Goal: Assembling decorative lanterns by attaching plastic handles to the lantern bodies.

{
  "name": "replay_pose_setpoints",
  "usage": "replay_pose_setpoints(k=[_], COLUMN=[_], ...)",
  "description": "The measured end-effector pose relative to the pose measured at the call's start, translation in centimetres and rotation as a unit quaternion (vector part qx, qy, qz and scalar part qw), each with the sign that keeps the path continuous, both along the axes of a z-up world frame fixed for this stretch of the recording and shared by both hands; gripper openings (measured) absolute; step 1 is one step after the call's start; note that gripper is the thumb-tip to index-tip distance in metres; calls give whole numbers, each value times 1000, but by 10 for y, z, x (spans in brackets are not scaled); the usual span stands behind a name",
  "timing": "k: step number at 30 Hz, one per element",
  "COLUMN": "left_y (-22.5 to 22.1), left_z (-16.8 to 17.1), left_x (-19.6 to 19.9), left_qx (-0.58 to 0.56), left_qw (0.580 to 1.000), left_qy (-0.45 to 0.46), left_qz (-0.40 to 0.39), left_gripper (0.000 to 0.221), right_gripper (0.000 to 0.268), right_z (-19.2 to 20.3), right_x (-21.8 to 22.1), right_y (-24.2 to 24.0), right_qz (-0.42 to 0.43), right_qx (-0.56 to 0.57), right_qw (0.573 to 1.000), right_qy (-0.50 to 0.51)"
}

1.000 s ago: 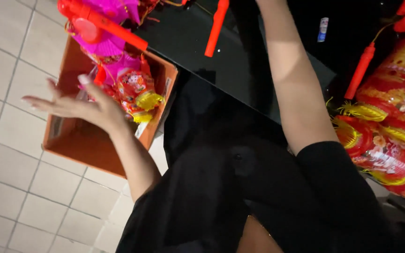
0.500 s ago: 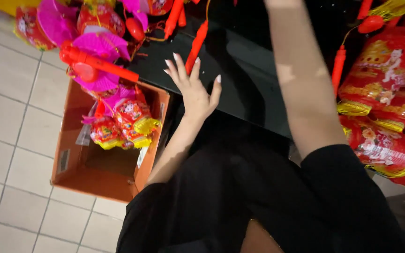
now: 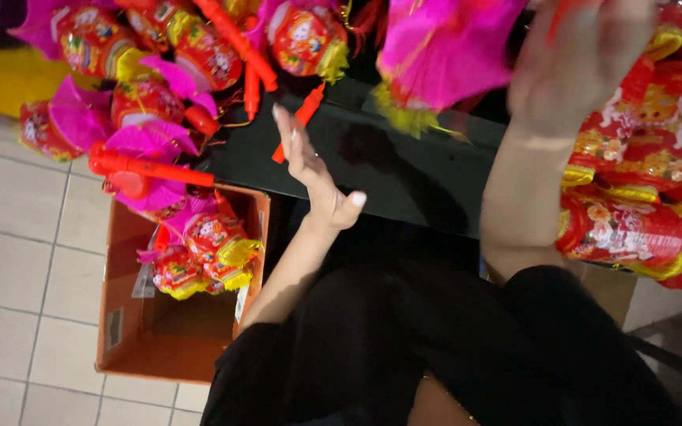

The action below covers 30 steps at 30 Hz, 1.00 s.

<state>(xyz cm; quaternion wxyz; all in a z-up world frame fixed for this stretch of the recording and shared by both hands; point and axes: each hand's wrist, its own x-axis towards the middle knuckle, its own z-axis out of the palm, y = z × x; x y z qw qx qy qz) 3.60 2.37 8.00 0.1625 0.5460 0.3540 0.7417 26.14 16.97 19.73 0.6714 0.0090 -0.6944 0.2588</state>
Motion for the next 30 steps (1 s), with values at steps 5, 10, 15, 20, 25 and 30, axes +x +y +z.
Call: replay_pose_setpoints(k=[5,10,15,20,25,30], left_y=[29,42,40,48,63,72], left_z=[51,68,44,45,49,64], left_x=[5,44,81,87,80,75], left_qx=[-29,-78,-159,-277,-360,-312], left_qw=[978,959,965,939,892,898], left_qy=[177,163,103,31,-61,-137], left_qz=[-104,-219,-182,-200,-267,-279], left_gripper=[101,50,13,5,18,23], right_gripper=[29,21,34,29,28,33], right_z=[-61,-96,-77,-85,-71,-55], right_x=[22,34,37,52,66,73], right_y=[-67,-89,-89,-84,-62,-46], right_qz=[94,63,-67,-99,-116,-61], right_qx=[-271,-342,-330,-330,-263,-210], right_qw=[955,928,929,922,949,971], right_qy=[71,136,156,177,126,93])
